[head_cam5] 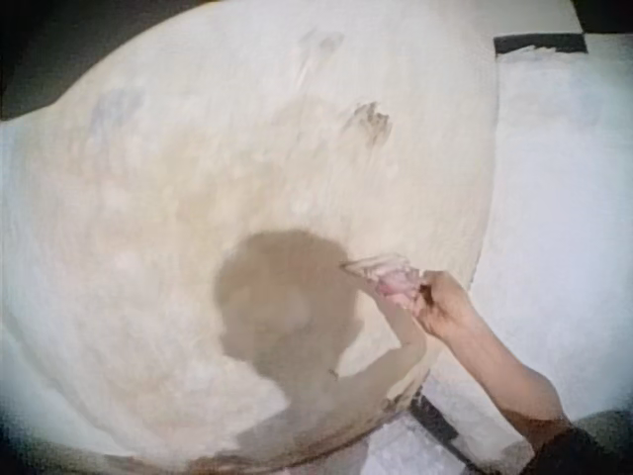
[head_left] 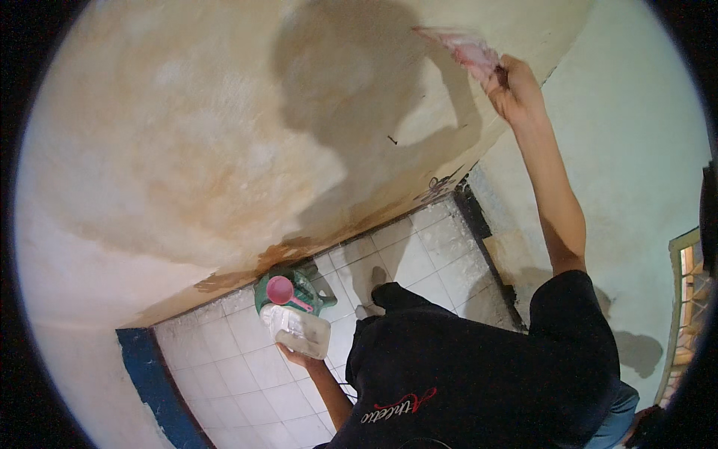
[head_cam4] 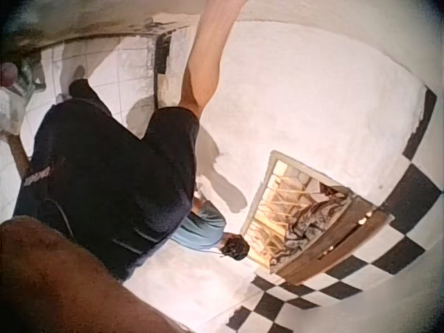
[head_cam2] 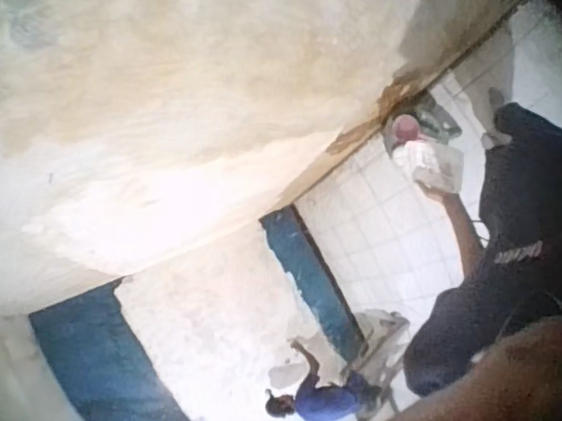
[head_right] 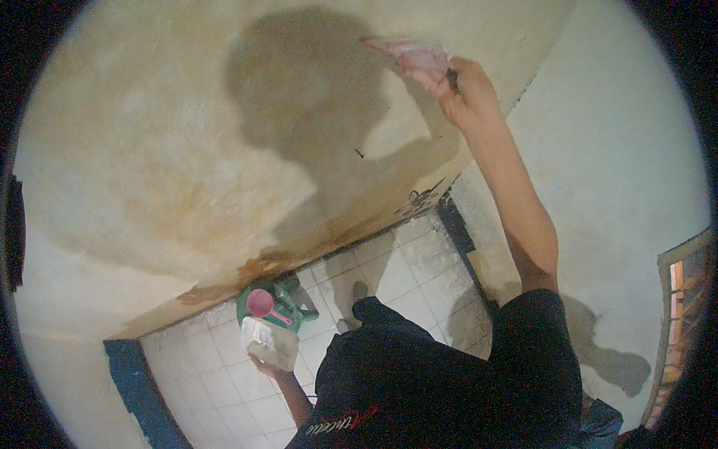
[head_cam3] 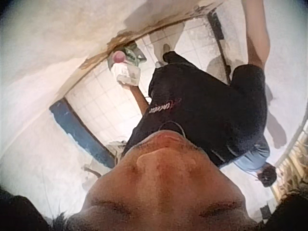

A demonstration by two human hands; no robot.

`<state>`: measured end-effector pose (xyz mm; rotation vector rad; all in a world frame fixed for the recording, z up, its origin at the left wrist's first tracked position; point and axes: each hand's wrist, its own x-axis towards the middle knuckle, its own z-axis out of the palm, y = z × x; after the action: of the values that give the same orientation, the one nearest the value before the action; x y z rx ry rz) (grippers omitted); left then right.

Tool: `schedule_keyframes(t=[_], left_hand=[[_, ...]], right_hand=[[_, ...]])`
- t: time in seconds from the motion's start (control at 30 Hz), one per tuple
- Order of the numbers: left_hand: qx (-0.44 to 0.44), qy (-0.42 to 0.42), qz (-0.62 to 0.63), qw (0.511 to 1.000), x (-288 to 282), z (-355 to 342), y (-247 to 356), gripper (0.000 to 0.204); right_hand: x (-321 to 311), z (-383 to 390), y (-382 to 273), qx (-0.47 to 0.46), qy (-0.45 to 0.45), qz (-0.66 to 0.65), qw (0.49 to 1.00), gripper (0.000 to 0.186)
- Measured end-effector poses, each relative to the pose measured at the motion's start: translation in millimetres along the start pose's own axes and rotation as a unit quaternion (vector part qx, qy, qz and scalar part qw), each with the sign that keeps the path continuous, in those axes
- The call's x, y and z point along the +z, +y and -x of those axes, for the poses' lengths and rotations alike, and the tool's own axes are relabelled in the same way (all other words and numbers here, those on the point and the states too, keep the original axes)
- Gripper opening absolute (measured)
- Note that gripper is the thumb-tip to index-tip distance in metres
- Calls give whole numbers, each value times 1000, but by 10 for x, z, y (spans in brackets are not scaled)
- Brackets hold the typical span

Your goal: The person applies a white compound to the ceiling and walls using a putty knife, repeatedly taking more compound from a plastic container.

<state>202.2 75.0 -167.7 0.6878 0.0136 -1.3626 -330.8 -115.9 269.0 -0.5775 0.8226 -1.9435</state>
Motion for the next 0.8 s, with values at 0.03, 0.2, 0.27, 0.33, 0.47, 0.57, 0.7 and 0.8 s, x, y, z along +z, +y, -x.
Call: schedule_keyframes(t=[0.03, 0.2, 0.27, 0.33, 0.47, 0.57, 0.7, 0.8], left_hand=[[1, 1, -1, 1000, 29, 4, -14, 69], [15, -20, -12, 1000, 91, -70, -107, 69], [18, -31, 1, 999, 262, -29, -137, 69], [54, 36, -47, 997, 468, -22, -187, 66], [61, 25, 11, 998, 271, 61, -74, 65], [83, 55, -6, 995, 337, 127, -112, 66], [86, 68, -25, 994, 440, 162, -137, 67], [78, 55, -8, 995, 209, 98, -115, 68]], right_hand=[[-62, 80, 123, 1, 0, 0, 1000, 28], [-611, -106, 1123, 244, -40, 106, 963, 32], [-683, -310, 1461, 214, 22, 85, 973, 31], [-1146, -966, 1605, -12, -176, 359, 916, 31], [-266, -991, 950, -173, -290, 601, 725, 36], [-121, -839, 708, -129, -317, 454, 823, 34], [-109, -183, 977, 120, -255, 114, 953, 18], [-531, -93, 2074, 91, -319, 280, 901, 21]])
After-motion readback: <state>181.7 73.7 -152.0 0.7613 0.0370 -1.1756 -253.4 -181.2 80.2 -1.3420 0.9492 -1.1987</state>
